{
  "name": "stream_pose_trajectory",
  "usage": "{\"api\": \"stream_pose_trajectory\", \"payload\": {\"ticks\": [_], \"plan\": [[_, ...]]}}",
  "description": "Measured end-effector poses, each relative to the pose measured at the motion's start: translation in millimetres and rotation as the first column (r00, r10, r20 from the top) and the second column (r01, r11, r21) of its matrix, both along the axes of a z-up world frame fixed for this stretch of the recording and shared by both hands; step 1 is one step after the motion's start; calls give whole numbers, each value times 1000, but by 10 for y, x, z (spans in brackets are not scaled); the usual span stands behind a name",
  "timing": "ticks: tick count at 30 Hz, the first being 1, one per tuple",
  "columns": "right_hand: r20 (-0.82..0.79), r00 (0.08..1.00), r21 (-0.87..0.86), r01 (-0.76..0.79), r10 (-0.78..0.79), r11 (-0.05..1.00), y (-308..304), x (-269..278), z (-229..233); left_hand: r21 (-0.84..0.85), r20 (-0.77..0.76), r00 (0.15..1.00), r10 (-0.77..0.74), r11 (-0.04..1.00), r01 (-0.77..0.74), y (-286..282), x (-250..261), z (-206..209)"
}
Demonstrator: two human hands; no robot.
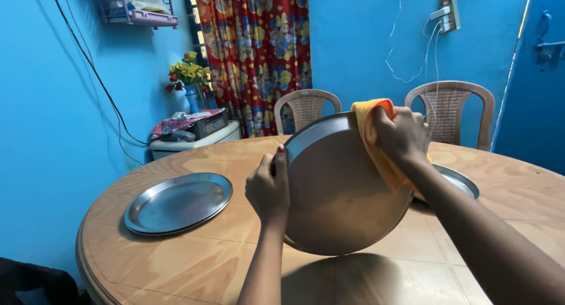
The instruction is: The person cleans several metal plates using a yellow cloth, wiping the front and back of each plate before setting them down on the table.
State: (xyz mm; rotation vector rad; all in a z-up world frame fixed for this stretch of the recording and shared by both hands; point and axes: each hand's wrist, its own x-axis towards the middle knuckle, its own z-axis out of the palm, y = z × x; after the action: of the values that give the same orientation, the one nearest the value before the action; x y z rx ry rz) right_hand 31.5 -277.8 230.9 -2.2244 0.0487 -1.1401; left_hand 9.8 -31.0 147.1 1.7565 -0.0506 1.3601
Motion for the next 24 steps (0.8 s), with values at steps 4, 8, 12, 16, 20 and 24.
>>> {"api": "stream_pose_trajectory", "payload": {"ticks": [4,8,12,16,20,24], "plan": [[-33,999,112,42,-38,993,-103,13,-137,-5,30,999,33,999,-33,28,26,-46],[-35,999,273,50,-42,961,-193,14,-348,-42,3,1000,9,999,-9,76,19,-93],[-86,996,351,26,4,936,-333,102,-603,-79,-37,999,20,997,-23,138,37,-149],[-93,994,538,-2,61,843,-394,225,-1086,-115,5,1000,9,993,-9,283,78,-277],[98,990,674,-141,101,725,-287,266,-1655,-170,40,998,-52,984,58,475,111,-457],[54,993,728,-112,106,676,-166,243,-1615,-214,68,995,-77,973,90,596,78,-584]]}}
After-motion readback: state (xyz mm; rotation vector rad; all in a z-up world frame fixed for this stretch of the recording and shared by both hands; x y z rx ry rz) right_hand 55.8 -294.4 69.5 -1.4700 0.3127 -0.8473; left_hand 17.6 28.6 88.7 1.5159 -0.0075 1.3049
